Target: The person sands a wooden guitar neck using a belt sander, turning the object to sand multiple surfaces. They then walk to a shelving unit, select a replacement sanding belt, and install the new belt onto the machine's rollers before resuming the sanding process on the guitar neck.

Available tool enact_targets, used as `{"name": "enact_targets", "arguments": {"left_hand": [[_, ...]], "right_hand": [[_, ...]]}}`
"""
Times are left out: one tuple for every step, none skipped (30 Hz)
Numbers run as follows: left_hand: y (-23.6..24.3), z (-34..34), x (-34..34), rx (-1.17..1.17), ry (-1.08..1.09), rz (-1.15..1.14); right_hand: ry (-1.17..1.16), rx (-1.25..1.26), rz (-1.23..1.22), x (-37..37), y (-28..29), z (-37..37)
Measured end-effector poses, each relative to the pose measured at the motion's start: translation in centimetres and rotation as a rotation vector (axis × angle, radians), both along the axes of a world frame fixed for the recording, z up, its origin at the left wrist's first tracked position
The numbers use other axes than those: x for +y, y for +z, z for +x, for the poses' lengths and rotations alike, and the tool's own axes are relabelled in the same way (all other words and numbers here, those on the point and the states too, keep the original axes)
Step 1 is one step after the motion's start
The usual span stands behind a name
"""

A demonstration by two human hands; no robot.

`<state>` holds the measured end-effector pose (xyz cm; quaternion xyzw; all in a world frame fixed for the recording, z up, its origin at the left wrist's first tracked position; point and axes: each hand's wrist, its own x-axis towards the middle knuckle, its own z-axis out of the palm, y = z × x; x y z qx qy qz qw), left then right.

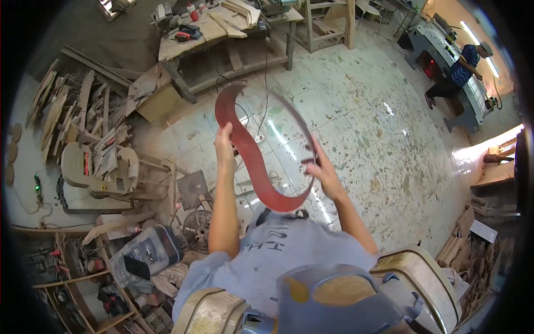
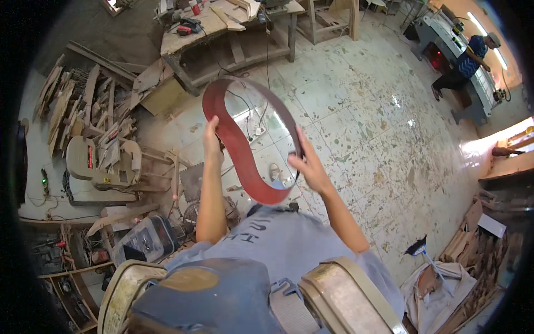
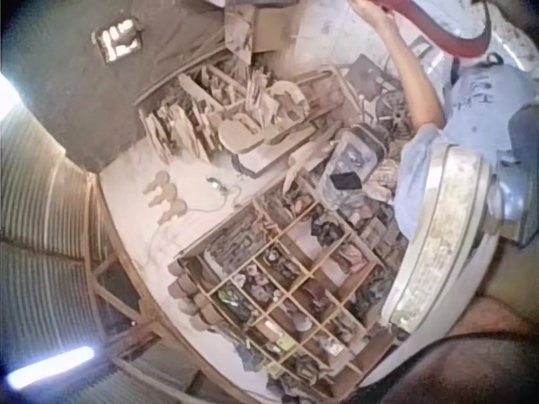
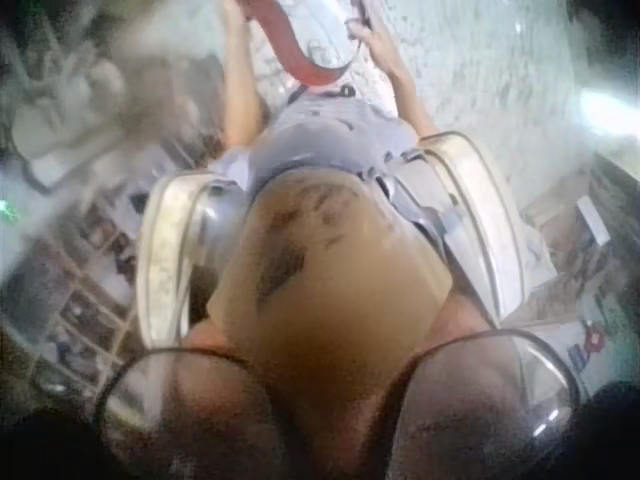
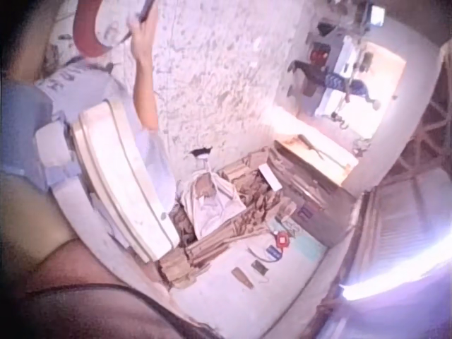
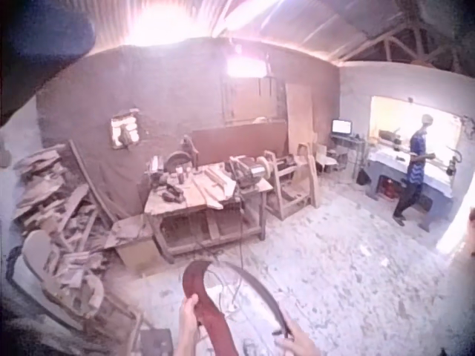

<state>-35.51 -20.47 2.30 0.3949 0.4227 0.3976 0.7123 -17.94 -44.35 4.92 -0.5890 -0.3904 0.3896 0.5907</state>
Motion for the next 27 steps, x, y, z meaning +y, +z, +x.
{"name": "enact_targets", "arguments": {"left_hand": [[-0.2, -0.3, 1.7, -0.013, -0.04, 0.012], [-0.3, -0.7, 3.9, -0.025, -0.082, 0.023], [0.0, -0.1, 5.2, -0.033, -0.097, 0.037], [1.5, 0.9, 6.2, -0.044, -0.115, 0.052], [2.8, 2.4, 6.9, -0.053, -0.098, 0.071], [4.6, 3.8, 7.9, -0.061, -0.085, 0.1], [5.0, 4.8, 9.4, -0.086, -0.063, 0.107], [5.3, 6.0, 10.9, -0.112, -0.046, 0.114], [5.2, 7.5, 12.0, -0.135, -0.043, 0.111], [4.9, 8.6, 13.4, -0.213, -0.058, 0.119], [4.6, 9.9, 14.8, -0.292, -0.075, 0.125], [4.6, 11.4, 16.1, -0.381, -0.093, 0.14], [4.4, 12.7, 17.0, -0.422, -0.169, 0.097], [4.3, 13.9, 17.8, -0.462, -0.245, 0.053], [4.4, 15.3, 18.3, -0.502, -0.318, 0.003], [4.4, 17.0, 18.7, -0.514, -0.332, -0.024], [4.4, 18.9, 19.0, -0.525, -0.344, -0.052], [4.7, 20.6, 19.3, -0.531, -0.353, -0.071], [4.6, 22.3, 19.9, -0.511, -0.373, -0.056], [4.4, 24.0, 20.5, -0.491, -0.391, -0.041], [4.4, 25.8, 21.1, -0.474, -0.41, -0.025], [4.4, 27.6, 21.7, -0.445, -0.438, 0.024], [4.5, 29.4, 22.5, -0.449, -0.449, 0.007], [4.9, 31.2, 23.1, -0.455, -0.456, -0.01], [5.1, 33.1, 23.7, -0.46, -0.462, -0.028], [4.9, 35.0, 24.2, -0.484, -0.457, -0.029], [5.2, 36.8, 24.7, -0.505, -0.449, -0.023]], "right_hand": [[-0.013, -0.013, -0.028, 1.9, 0.9, 0.9], [-0.029, -0.023, -0.056, 3.6, 2.1, 1.7], [-0.05, -0.018, -0.047, 5.2, 2.7, 2.9], [-0.074, -0.015, -0.031, 6.7, 3.3, 4.1], [-0.071, 0.013, -0.039, 7.8, 4.1, 5.3], [-0.071, 0.042, -0.037, 9.0, 5.0, 6.3], [-0.067, 0.069, -0.033, 10.3, 5.8, 7.3], [-0.072, 0.038, -0.024, 11.7, 6.6, 8.0], [-0.093, 0.01, -0.022, 12.6, 7.3, 8.5], [-0.108, -0.016, -0.021, 13.5, 7.9, 8.7], [-0.132, -0.081, -0.036, 14.2, 8.3, 9.1], [-0.156, -0.156, -0.041, 15.0, 8.7, 9.9], [-0.176, -0.184, -0.032, 15.8, 9.1, 10.7], [-0.199, -0.211, -0.023, 16.5, 9.5, 11.5], [-0.226, -0.24, -0.017, 17.1, 9.9, 12.3], [-0.251, -0.26, -0.019, 17.7, 10.2, 13.3], [-0.276, -0.295, -0.019, 18.2, 10.4, 14.5], [-0.3, -0.327, -0.015, 18.8, 10.5, 15.6], [-0.324, -0.374, -0.009, 19.4, 10.4, 16.8], [-0.347, -0.421, -0.004, 20.1, 10.3, 18.1], [-0.36, -0.426, 0.0, 20.8, 10.1, 19.5], [-0.371, -0.43, 0.003, 21.5, 9.9, 21.0], [-0.381, -0.436, 0.007, 22.3, 9.7, 22.5], [-0.389, -0.433, 0.016, 22.9, 9.5, 24.2], [-0.395, -0.43, 0.025, 23.7, 9.4, 26.0], [-0.4, -0.427, 0.035, 24.4, 9.2, 27.8], [-0.394, -0.4, 0.047, 25.3, 9.2, 29.7]]}}
